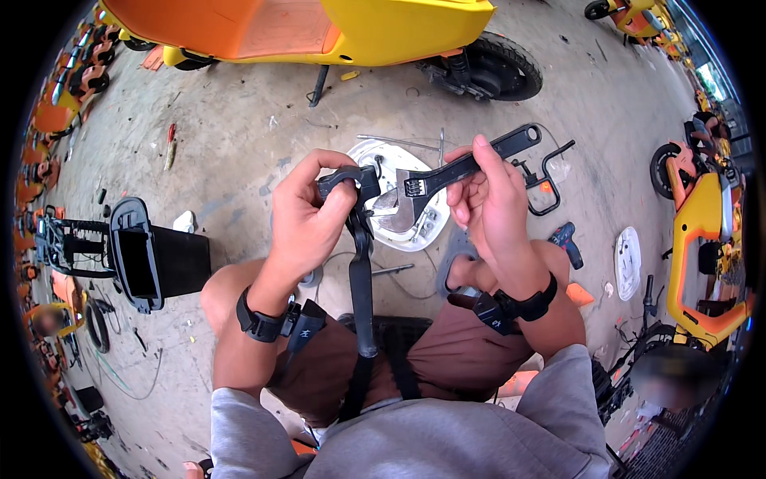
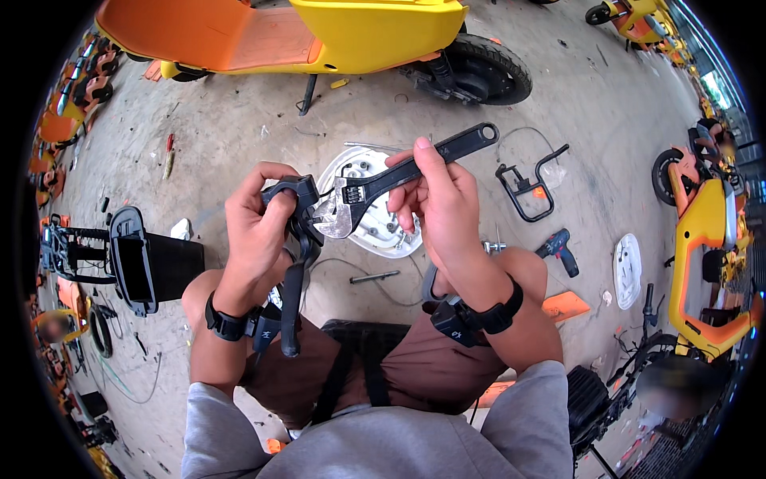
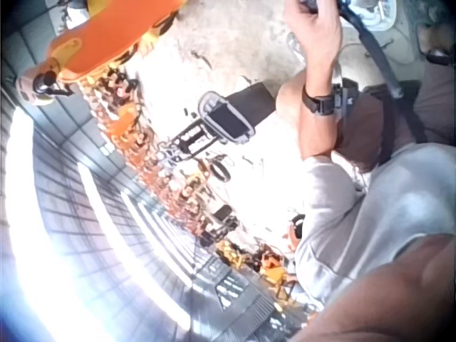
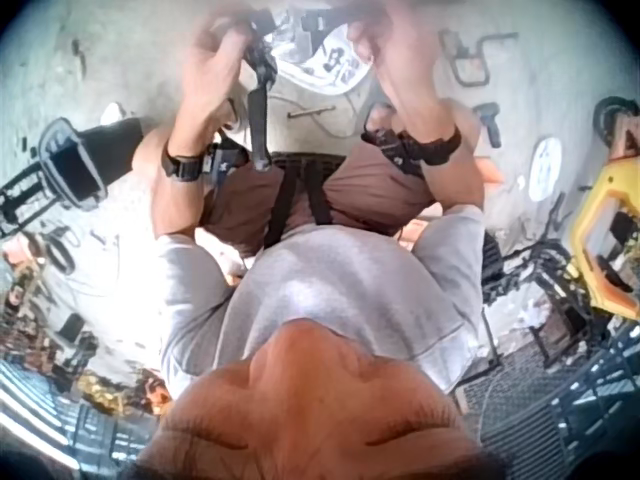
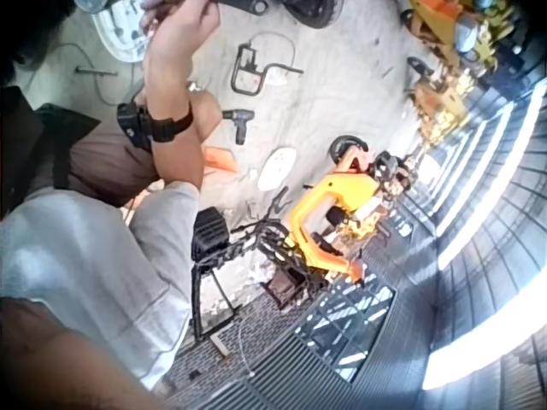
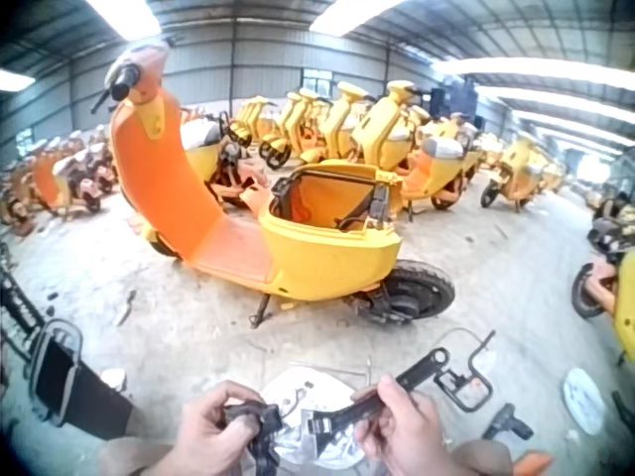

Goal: The person manipulates a motorcycle brake lever assembly using a wrench and pliers to adjust or disassemble its components.

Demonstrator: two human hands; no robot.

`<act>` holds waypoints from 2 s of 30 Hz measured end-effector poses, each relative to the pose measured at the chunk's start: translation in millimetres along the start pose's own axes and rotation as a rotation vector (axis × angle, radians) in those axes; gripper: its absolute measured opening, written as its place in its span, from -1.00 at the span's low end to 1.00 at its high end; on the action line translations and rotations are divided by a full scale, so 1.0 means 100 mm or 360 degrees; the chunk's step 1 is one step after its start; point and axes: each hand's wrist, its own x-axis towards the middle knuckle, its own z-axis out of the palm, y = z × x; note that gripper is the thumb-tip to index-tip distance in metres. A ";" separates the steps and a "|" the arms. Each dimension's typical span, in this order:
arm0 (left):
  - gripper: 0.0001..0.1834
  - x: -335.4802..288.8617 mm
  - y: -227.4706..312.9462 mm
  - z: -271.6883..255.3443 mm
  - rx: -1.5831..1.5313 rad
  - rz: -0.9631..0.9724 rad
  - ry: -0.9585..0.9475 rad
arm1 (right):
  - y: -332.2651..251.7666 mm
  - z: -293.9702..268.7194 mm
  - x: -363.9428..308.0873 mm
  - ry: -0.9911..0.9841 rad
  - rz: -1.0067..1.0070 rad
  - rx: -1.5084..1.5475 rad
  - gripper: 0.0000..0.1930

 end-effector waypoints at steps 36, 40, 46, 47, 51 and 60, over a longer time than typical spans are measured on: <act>-0.73 0.01 0.03 -0.12 0.0797 0.0895 0.0064 | -0.01 -0.07 0.02 -0.0218 0.0301 0.0013 -0.57; -0.73 0.00 0.02 -0.11 0.0889 0.0998 0.0030 | 0.03 -0.11 0.07 -0.0181 0.0486 0.0122 -0.58; -0.75 0.00 0.04 -0.13 0.0791 0.0864 0.0046 | -0.04 -0.07 0.03 -0.0292 0.0317 -0.0011 -0.56; -0.76 0.00 0.04 -0.13 0.0755 0.0821 0.0046 | -0.04 -0.08 0.02 -0.0325 0.0282 -0.0018 -0.58; -0.78 -0.02 0.07 -0.13 0.0614 0.0545 0.0078 | -0.04 -0.06 -0.01 -0.0384 0.0175 -0.0050 -0.60; -0.81 0.00 0.06 -0.09 0.0239 0.0277 0.0049 | -0.09 -0.07 -0.07 -0.0483 -0.0076 -0.0172 -0.60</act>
